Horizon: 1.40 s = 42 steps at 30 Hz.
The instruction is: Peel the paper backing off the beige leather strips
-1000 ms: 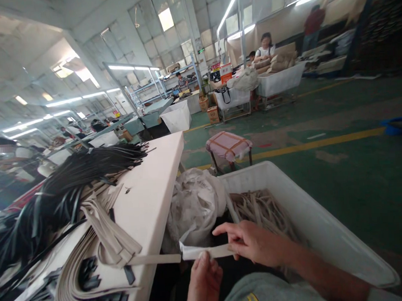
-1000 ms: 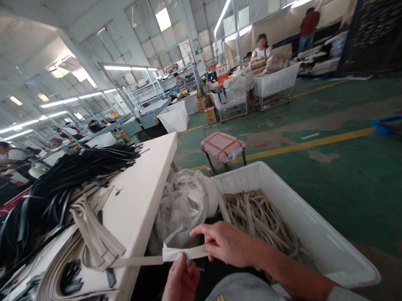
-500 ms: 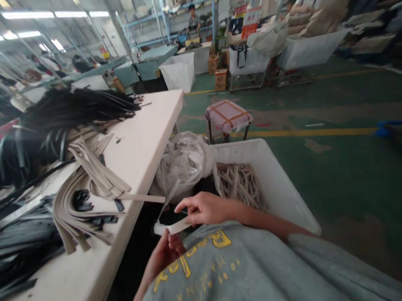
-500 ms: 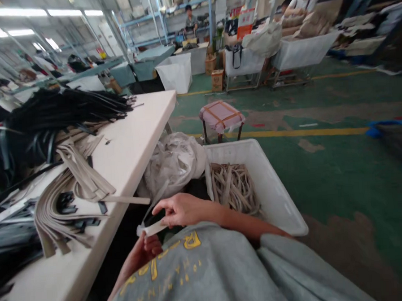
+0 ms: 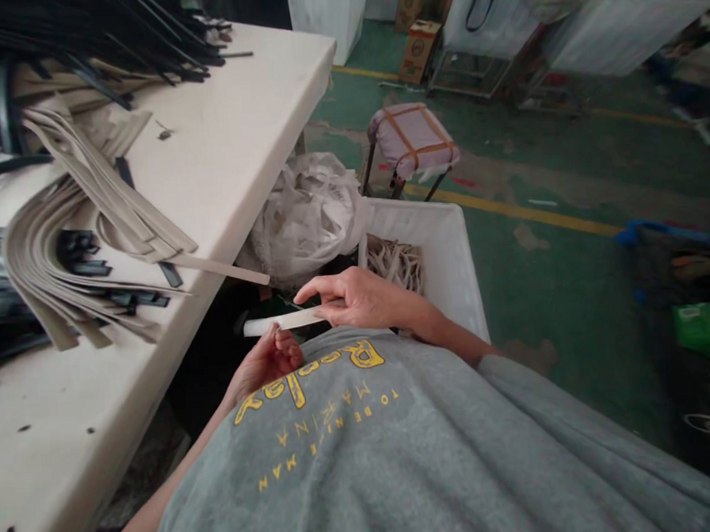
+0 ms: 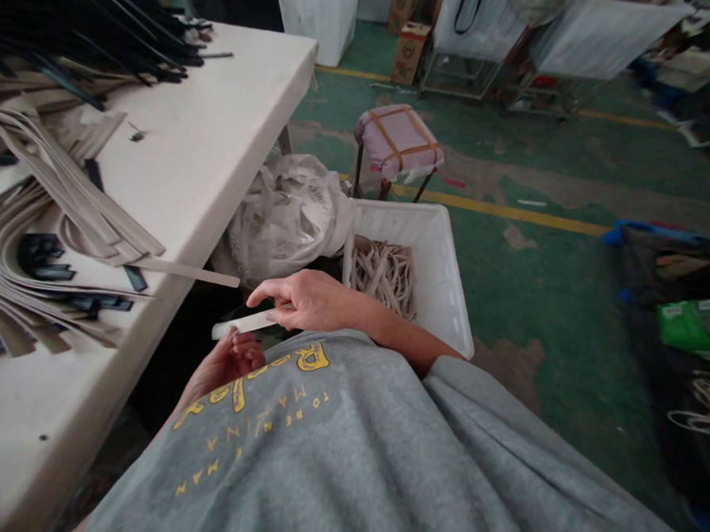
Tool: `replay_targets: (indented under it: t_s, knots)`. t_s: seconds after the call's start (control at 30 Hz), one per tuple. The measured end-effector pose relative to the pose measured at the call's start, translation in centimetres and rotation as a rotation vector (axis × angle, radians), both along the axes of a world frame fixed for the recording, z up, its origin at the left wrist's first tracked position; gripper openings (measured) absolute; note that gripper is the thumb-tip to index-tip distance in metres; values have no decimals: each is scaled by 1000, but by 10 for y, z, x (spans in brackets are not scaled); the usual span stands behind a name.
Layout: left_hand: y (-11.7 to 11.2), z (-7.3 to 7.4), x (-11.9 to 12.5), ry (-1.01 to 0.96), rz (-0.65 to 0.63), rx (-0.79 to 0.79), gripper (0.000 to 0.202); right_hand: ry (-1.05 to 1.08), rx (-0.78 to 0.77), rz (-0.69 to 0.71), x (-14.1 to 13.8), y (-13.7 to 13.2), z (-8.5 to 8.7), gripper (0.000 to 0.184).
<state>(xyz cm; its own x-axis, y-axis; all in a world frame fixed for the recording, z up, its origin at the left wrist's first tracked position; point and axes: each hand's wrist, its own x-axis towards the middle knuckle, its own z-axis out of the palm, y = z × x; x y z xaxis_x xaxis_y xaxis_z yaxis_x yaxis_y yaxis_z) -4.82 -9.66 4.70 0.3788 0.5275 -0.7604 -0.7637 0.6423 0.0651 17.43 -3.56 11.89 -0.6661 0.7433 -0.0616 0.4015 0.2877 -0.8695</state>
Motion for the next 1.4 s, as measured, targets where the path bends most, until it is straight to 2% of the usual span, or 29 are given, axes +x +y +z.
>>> replay_targets:
  t_s: [0.1, 0.2, 0.33, 0.43, 0.6, 0.7, 0.77, 0.9, 1.03, 1.13, 1.2, 1.33, 1.4]
  knots:
    - [16, -3, 19, 23, -38, 27, 28, -77, 42, -69, -7, 3, -14, 33]
    - [26, -6, 29, 111, -23, 36, 25, -95, 29, -110, -5, 6, -25, 40]
    - [29, -9, 29, 129, 20, 67, 19, -107, 67, -189, 16, 8, -13, 42]
    - [29, -12, 28, 130, 14, 68, 18, -123, 99, -200, 16, 10, -8, 38]
    - [31, -15, 27, 202, 19, 34, 19, -95, 33, -115, -11, 15, -27, 37]
    - [32, -18, 24, 159, 62, 55, 20, -63, 16, -197, -10, 19, -32, 40]
    - [33, -20, 23, 111, 49, 59, 21, -86, 24, -236, -5, 21, -32, 43]
    - [38, -24, 29, 106, 14, 37, 19, -174, 46, -175, 5, 17, -24, 31]
    - [40, -22, 34, 86, 58, 62, 19, -152, 37, -127, 26, 4, -3, 24]
    - [37, -21, 37, 68, 11, 85, 18, -144, 63, -128, 33, -3, 8, 22]
    - [35, -21, 40, 79, -47, 115, 19, -150, 71, -115, 25, -4, 3, 22]
    - [33, -22, 43, 170, -103, 99, 23, -105, -36, -43, 2, 0, -17, 21]
    - [33, -21, 42, 164, -105, 111, 23, -76, -66, -53, 4, 2, -20, 22]
